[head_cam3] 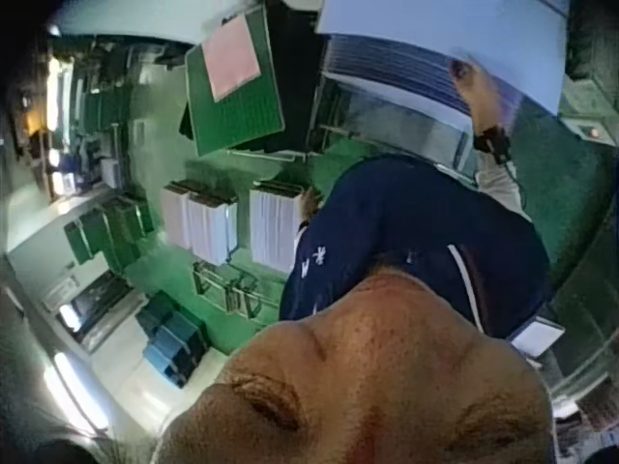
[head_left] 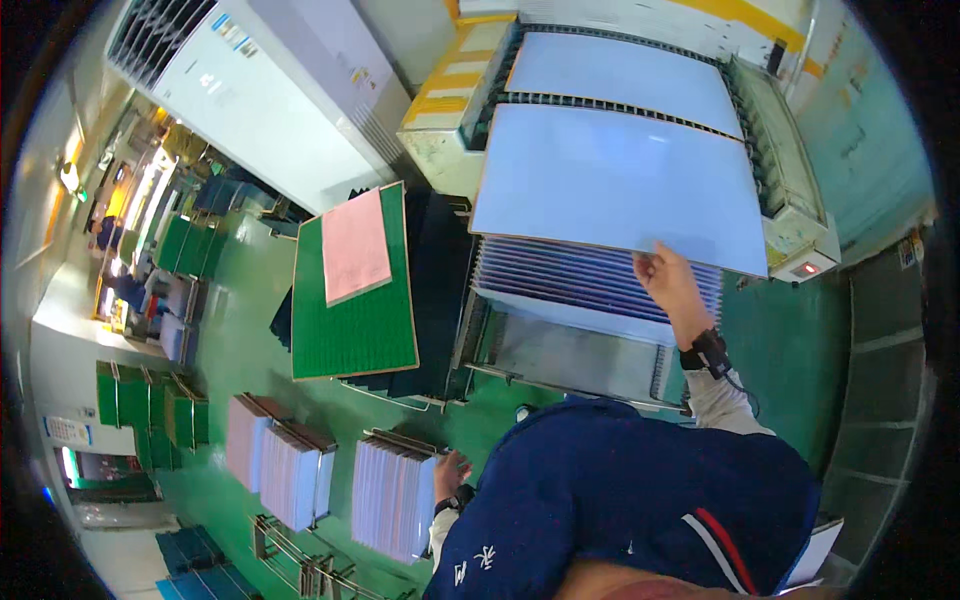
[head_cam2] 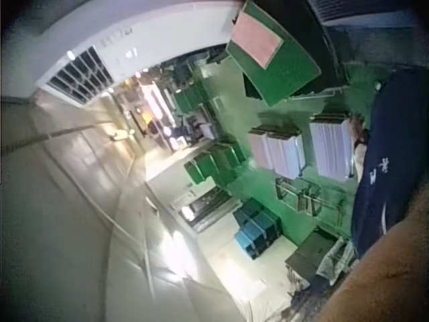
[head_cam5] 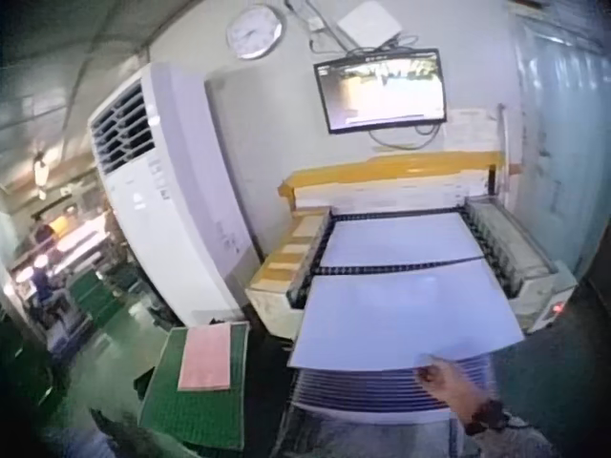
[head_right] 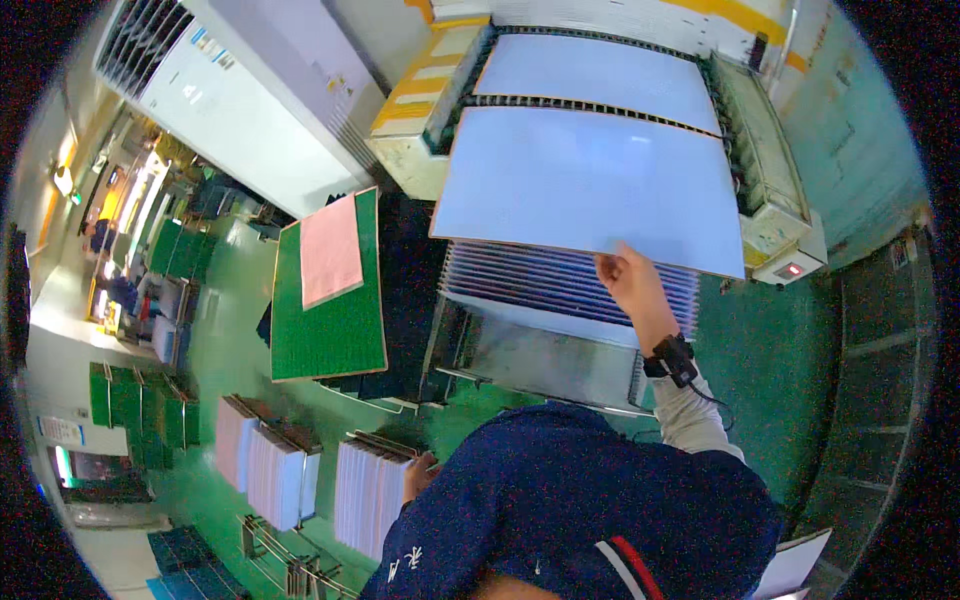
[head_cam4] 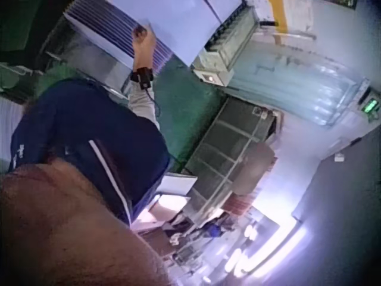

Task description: Manually picking up thin blue panels and placing them into a rack or machine slot.

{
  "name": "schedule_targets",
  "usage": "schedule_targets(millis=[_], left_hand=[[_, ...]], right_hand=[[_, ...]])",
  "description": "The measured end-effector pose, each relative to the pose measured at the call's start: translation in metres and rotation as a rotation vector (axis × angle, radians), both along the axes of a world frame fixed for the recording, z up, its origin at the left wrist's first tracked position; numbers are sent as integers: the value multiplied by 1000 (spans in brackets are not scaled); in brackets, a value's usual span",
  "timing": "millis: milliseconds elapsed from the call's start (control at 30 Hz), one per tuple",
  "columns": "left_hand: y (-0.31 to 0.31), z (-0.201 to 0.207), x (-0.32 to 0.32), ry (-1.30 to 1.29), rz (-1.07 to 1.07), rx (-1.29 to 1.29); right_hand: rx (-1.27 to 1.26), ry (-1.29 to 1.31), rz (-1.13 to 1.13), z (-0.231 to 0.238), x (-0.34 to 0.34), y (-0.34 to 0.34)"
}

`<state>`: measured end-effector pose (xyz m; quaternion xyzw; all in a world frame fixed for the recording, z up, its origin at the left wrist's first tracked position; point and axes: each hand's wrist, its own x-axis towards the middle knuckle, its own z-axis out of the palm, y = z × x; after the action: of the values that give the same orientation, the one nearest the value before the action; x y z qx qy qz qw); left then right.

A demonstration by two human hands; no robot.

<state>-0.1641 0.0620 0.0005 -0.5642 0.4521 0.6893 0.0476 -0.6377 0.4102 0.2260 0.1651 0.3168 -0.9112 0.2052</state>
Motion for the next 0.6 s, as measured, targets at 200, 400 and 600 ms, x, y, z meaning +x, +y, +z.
schedule_targets(millis=[200,400,600], left_hand=[[4,4,-12,88,26,-18],[9,21,-26,9,-105,-54],[14,24,-27,-27,31,-24]], right_hand=[[114,23,68,-5,-5,-4],[88,70,21,-7,-23,-8],[115,3,33,-8,-43,-3]])
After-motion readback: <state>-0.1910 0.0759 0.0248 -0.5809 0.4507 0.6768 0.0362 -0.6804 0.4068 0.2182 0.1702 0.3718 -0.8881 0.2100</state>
